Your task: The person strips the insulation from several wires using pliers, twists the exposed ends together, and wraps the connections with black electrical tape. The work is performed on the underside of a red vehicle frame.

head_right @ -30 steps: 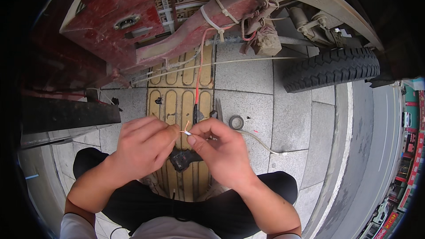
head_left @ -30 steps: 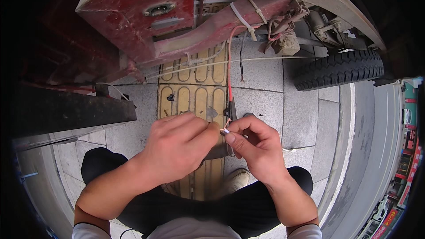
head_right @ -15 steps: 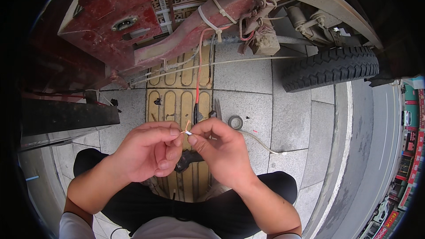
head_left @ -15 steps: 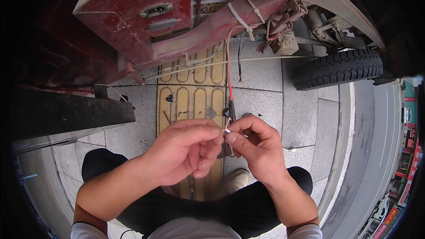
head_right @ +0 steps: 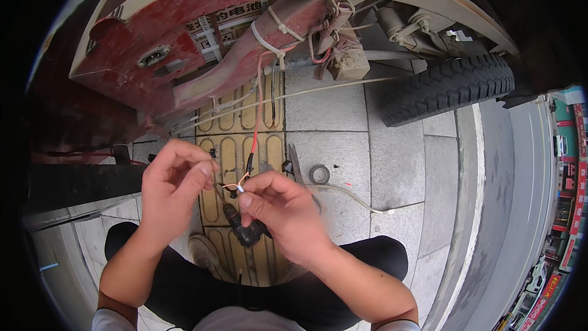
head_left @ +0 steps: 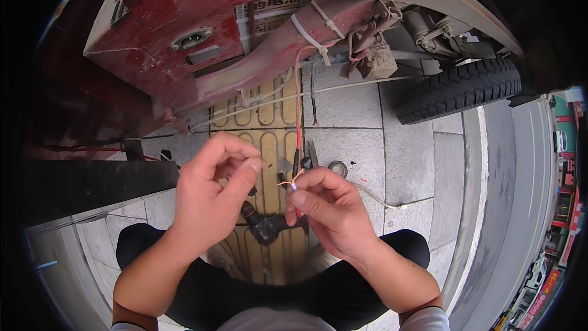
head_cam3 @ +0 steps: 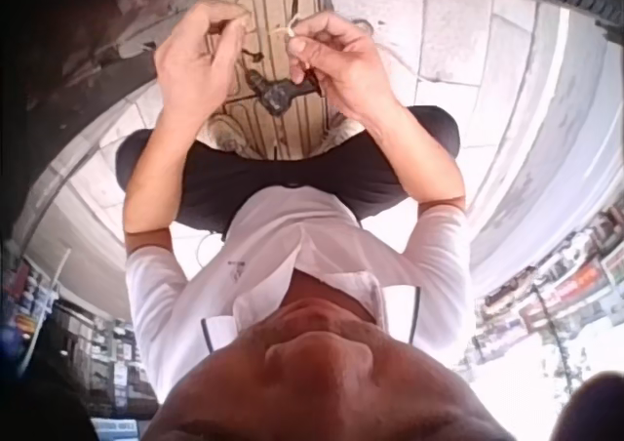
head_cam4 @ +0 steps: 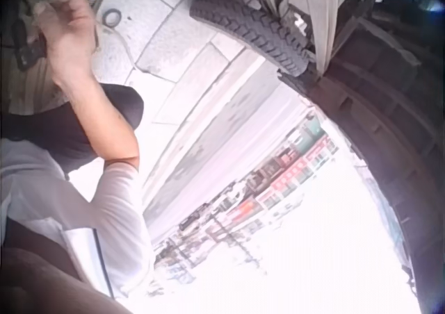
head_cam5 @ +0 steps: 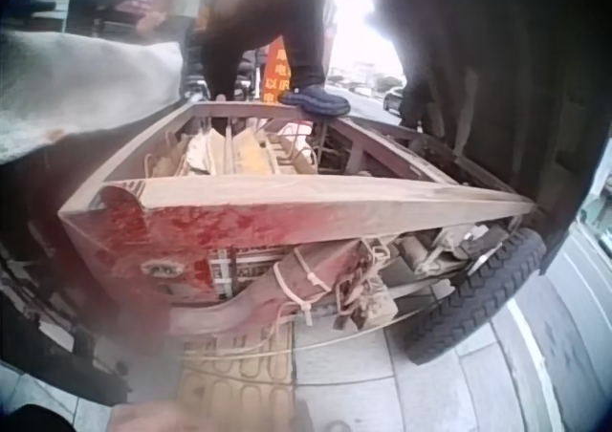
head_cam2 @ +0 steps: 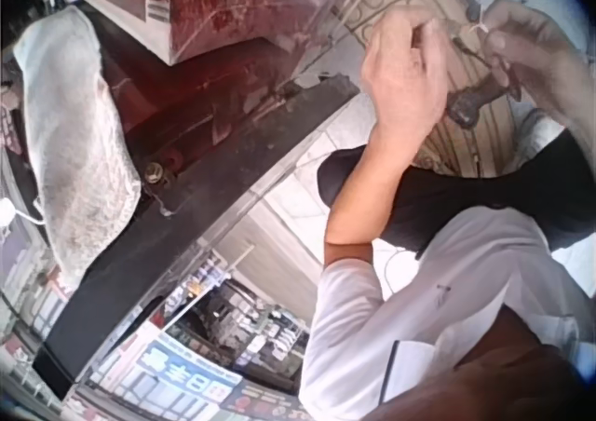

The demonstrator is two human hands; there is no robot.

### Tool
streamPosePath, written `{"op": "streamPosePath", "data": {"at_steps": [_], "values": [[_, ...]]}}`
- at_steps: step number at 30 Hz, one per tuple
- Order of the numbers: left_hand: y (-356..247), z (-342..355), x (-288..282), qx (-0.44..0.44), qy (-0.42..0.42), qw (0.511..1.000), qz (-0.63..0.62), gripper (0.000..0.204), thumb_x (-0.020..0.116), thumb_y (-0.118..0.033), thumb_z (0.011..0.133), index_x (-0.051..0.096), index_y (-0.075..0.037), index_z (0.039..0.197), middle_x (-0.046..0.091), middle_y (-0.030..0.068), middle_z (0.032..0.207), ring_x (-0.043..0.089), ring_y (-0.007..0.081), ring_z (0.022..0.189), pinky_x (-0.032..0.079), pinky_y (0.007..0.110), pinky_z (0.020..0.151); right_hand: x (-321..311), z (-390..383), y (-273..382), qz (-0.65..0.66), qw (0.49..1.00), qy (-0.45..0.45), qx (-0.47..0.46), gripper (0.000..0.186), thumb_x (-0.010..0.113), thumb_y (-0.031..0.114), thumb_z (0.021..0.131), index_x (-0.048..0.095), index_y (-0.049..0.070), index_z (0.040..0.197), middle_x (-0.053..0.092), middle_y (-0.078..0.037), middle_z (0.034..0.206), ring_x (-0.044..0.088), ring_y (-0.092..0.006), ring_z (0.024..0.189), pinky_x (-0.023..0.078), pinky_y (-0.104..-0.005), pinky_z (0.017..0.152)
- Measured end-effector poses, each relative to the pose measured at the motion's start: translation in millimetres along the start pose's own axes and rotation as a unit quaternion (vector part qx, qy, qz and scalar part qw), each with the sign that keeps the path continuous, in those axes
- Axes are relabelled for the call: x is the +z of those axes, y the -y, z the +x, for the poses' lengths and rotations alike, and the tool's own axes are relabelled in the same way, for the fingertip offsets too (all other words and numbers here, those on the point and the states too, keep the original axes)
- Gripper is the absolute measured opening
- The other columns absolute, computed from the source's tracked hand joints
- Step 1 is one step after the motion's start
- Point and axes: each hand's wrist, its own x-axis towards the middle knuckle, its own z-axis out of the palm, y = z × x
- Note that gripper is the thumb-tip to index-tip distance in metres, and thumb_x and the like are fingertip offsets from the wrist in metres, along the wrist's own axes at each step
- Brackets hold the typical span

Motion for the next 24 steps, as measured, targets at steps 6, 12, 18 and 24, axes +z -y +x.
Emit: {"op": "streamPosePath", "data": {"at_steps": [6,12,18,24], "values": [[-5,2,3,-0.219,0.145,0.912,-0.315,0.02,0.07,-0.004,0.095,0.063,-0.001,0.113,0.068,0.007,0.103,0.065,0.012,0.085,0.052,0.026,0.076,7,13,-16,-0.139,0.989,-0.032,-0.036,0.011,0.071,0.007,0.096,0.072,0.002,0.105,0.07,-0.002,0.097,0.061,-0.0061,0.086,0.049,-0.0229,0.075],[9,-1,1,-0.259,0.129,0.931,-0.221,0.014,0.068,-0.002,0.095,0.066,0.001,0.109,0.072,0.0049,0.092,0.064,0.0086,0.079,0.052,0.024,0.073,-27,33,45,-0.42,0.899,-0.119,-0.03,0.019,0.069,0.019,0.098,0.07,0.0,0.102,0.068,-0.003,0.088,0.061,-0.0064,0.08,0.049,-0.0235,0.067],[18,17,11,-0.244,0.142,0.947,-0.156,0.017,0.065,-0.011,0.099,0.065,0.002,0.11,0.072,0.0081,0.091,0.067,0.012,0.081,0.053,0.027,0.075,-27,75,62,-0.089,0.978,-0.166,0.091,0.029,0.057,0.026,0.105,0.066,-0.002,0.107,0.068,-0.007,0.086,0.062,-0.0133,0.07,0.049,-0.0274,0.055],[11,58,23,-0.081,0.05,0.995,0.017,0.024,0.071,-0.01,0.092,0.065,-0.001,0.113,0.072,0.0113,0.095,0.067,0.0159,0.082,0.055,0.03,0.077,-16,80,60,0.048,0.998,-0.017,0.033,0.017,0.061,0.019,0.102,0.064,0.002,0.1,0.062,-0.003,0.077,0.053,-0.0113,0.063,0.041,-0.0247,0.054]]}}
